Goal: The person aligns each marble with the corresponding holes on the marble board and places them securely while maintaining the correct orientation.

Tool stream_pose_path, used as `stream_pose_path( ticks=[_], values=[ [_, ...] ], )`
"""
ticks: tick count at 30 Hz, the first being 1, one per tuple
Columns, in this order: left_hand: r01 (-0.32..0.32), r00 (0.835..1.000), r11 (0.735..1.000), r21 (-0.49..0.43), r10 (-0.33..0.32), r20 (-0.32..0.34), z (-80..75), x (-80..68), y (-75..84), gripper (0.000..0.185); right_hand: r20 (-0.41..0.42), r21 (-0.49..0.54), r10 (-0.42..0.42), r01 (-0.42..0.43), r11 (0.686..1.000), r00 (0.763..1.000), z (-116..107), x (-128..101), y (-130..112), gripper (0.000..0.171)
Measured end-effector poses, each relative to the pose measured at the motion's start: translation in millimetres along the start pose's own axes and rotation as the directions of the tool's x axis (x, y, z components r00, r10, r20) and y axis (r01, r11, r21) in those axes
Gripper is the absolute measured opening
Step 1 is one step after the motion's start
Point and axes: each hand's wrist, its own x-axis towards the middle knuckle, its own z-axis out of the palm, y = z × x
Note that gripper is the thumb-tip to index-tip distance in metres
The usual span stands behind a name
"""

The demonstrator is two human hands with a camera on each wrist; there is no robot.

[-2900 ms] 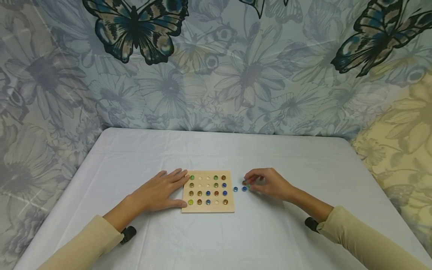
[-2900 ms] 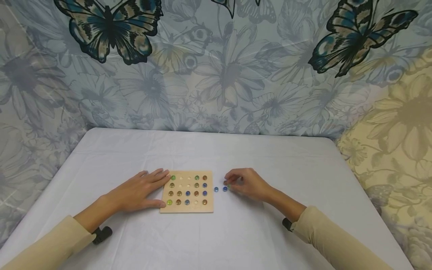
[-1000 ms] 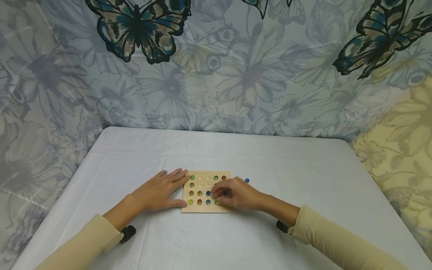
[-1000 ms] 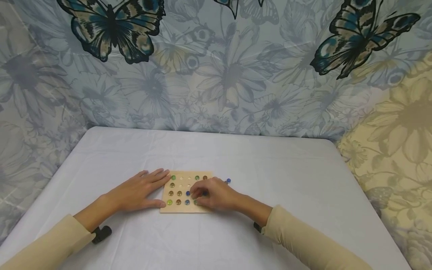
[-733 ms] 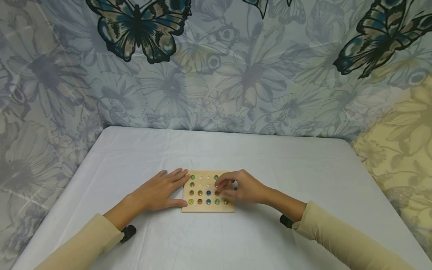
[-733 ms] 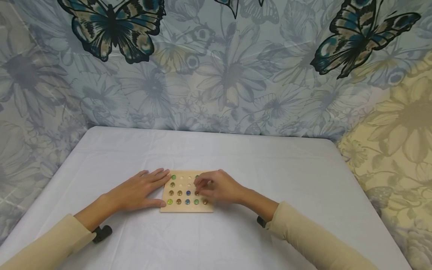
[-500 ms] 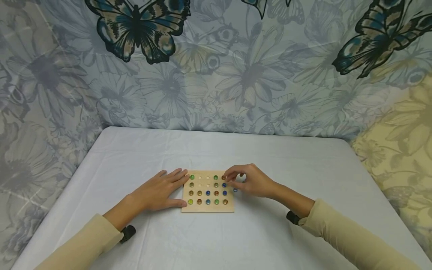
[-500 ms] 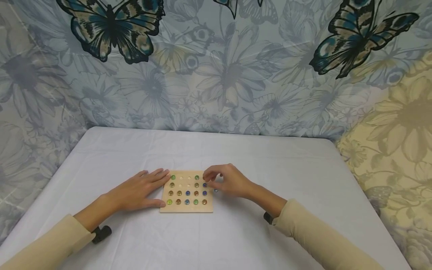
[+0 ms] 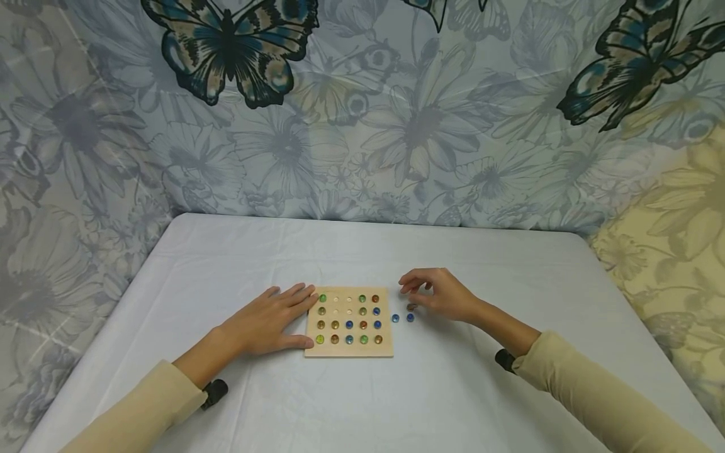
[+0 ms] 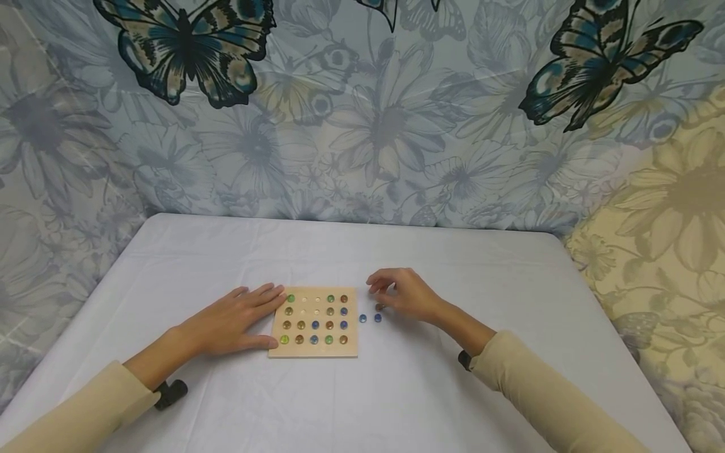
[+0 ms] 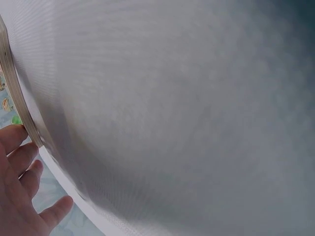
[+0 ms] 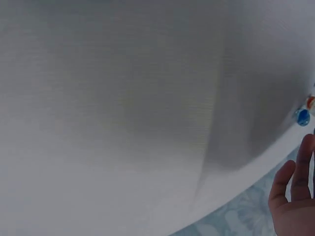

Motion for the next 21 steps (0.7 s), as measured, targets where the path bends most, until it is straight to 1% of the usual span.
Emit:
stream_pose_path(
  ticks=[7, 21],
  values=[
    [0.0, 1.0, 1.0, 0.0, 0.0, 0.0, -0.2, 0.0, -0.1, 0.088, 0.031, -0.024, 0.052, -0.051, 0.998, 0.998, 1.3, -5.8, 12.1, 0.029],
    [-0.003, 1.0, 1.0, 0.003, 0.003, -0.002, -0.2, -0.2, -0.4, 0.088, 0.04, -0.019, 0.062, -0.062, 0.998, 0.997, 3.5, -9.3, 14.1, 0.027]
  ],
)
